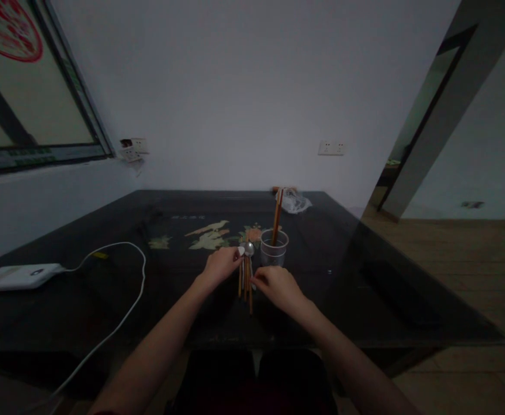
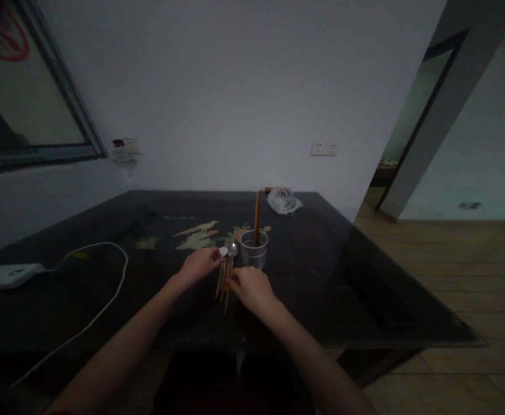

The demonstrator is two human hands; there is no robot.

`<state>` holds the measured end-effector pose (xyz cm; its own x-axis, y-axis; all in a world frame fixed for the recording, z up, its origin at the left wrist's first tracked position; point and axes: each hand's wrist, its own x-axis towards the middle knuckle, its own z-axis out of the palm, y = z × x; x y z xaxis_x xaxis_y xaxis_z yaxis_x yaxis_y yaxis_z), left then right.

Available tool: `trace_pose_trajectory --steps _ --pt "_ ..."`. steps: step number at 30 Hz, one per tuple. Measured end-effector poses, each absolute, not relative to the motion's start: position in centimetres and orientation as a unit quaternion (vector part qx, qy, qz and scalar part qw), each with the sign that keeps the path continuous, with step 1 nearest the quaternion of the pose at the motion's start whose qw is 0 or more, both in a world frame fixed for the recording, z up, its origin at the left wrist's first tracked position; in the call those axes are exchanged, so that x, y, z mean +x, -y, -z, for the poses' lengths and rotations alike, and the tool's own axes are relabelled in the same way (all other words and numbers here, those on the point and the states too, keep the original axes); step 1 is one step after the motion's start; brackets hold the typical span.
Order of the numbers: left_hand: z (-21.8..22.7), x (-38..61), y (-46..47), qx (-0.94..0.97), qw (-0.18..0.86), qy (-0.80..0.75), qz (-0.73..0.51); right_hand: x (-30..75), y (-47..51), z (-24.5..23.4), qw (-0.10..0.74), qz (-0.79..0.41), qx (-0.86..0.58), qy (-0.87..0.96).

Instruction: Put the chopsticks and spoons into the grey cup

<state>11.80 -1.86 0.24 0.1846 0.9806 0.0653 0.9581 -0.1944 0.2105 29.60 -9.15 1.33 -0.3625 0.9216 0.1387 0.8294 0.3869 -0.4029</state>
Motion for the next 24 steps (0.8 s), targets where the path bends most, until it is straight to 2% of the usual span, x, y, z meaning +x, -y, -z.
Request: trace_pose_trajectory --steps 3,6,24 --pt "0.5 12.1 2.3 0.764 0.049 -0.64 -0.068 28.4 9.0 -0.9 0.105 -0.062 -0.583 0.803" --pt "0.8 12.2 2.7 0.764 0.045 -0.642 -0.056 27.9 9.2 -0.6 0.077 -0.046 -0.603 0.792" --pt "0.5 12.7 3.7 0.758 0.046 -0.65 -0.019 26.7 10.9 0.7 0.08 -0.08 -0.612 0.782"
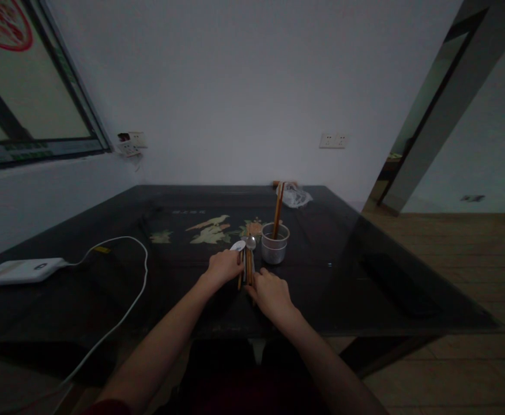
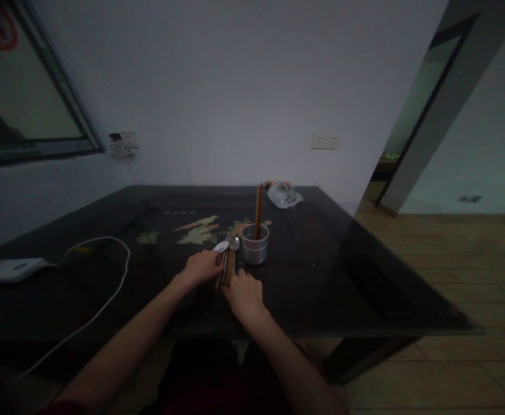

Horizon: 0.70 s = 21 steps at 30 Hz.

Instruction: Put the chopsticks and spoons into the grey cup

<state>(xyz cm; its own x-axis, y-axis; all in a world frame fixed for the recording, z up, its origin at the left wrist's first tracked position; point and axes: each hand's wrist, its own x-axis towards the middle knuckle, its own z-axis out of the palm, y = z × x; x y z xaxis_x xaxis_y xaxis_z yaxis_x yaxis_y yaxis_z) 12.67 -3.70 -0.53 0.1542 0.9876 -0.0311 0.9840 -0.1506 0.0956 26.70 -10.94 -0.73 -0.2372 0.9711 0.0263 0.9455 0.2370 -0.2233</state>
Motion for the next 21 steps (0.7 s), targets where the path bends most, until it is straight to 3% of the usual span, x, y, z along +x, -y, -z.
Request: trace_pose_trajectory --steps 21 --pt "0.5 12.6 3.3 0.747 0.043 -0.663 -0.007 25.2 10.3 0.1 0.065 -0.062 -0.602 0.793"
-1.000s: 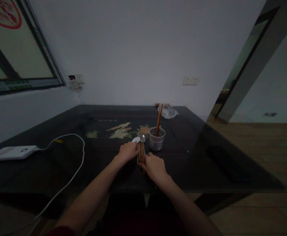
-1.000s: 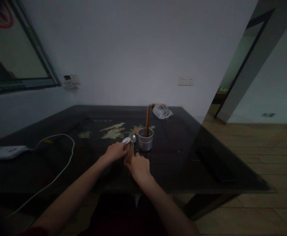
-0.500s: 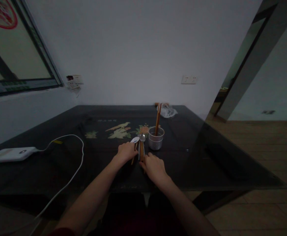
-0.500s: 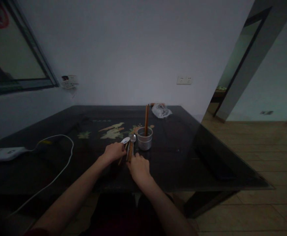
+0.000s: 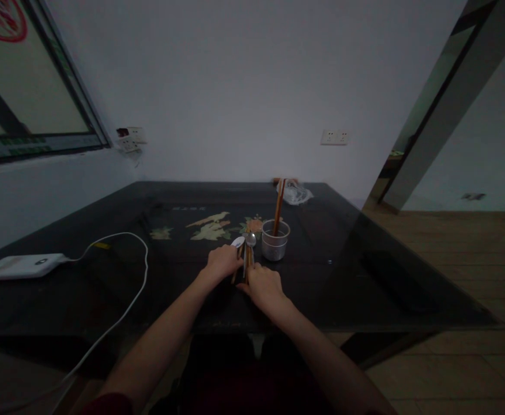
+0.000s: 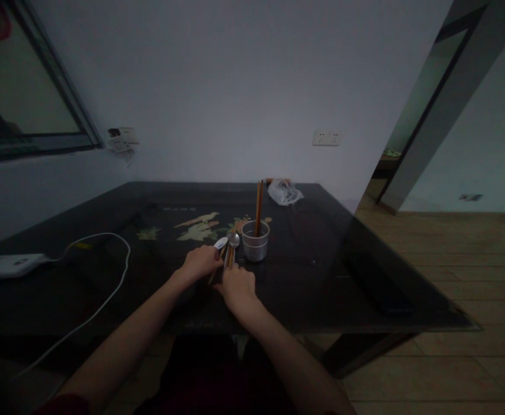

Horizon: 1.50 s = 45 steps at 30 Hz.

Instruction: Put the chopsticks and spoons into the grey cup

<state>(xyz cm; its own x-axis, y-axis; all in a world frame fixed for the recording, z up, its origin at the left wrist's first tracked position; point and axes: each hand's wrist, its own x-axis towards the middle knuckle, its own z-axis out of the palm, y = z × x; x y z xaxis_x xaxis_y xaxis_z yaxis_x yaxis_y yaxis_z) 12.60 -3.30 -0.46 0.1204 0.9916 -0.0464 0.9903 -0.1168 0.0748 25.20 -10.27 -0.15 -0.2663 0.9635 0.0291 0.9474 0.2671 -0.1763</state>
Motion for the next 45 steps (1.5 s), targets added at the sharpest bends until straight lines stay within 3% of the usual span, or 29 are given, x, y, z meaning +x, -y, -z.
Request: trace_pose_trajectory --steps 11,23,32,45 --pt "1.1 11.8 1.9 0.738 0.127 -0.663 -0.005 24.4 10.4 0.4 0.066 -0.045 -0.616 0.783" --pt "1.3 11.5 1.7 0.758 0.115 -0.642 -0.02 24.3 10.6 0.1 0.066 -0.085 -0.641 0.76" --pt "0.7 10.1 1.7 0.729 0.041 -0.681 -0.06 24.8 10.9 -0.3 0.082 -0.101 -0.649 0.75" --pt "1.4 8.7 0.5 0.71 0.067 -0.701 -0.02 26.0 11.2 1.0 0.118 -0.106 -0.676 0.72"
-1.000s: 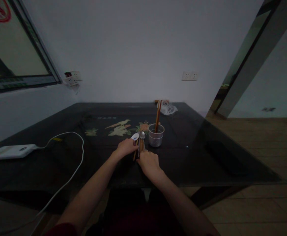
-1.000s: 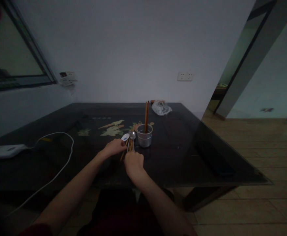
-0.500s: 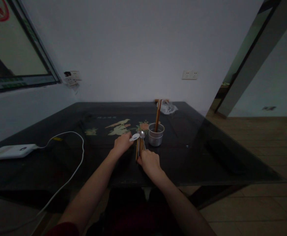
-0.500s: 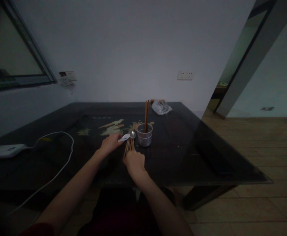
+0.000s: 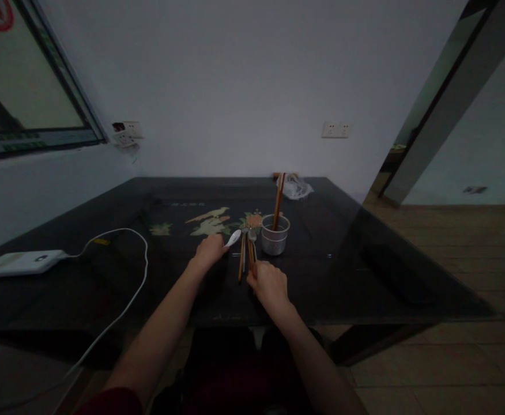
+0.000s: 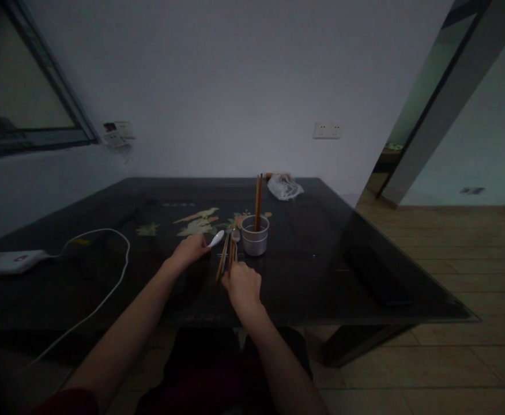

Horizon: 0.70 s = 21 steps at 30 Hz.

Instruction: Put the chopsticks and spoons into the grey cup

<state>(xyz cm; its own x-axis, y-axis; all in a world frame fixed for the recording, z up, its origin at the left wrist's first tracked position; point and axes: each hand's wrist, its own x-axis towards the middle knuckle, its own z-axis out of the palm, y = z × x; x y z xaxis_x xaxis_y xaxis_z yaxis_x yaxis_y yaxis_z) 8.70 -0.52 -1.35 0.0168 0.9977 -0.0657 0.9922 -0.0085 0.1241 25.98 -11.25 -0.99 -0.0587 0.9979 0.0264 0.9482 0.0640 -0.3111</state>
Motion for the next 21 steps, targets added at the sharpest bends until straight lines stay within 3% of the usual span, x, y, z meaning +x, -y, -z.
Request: trace_pose_trajectory --steps 21 --pt "0.7 9.11 1.14 0.69 0.056 -0.721 -0.014 26.13 11.73 1.28 0.121 -0.106 -0.678 0.718"
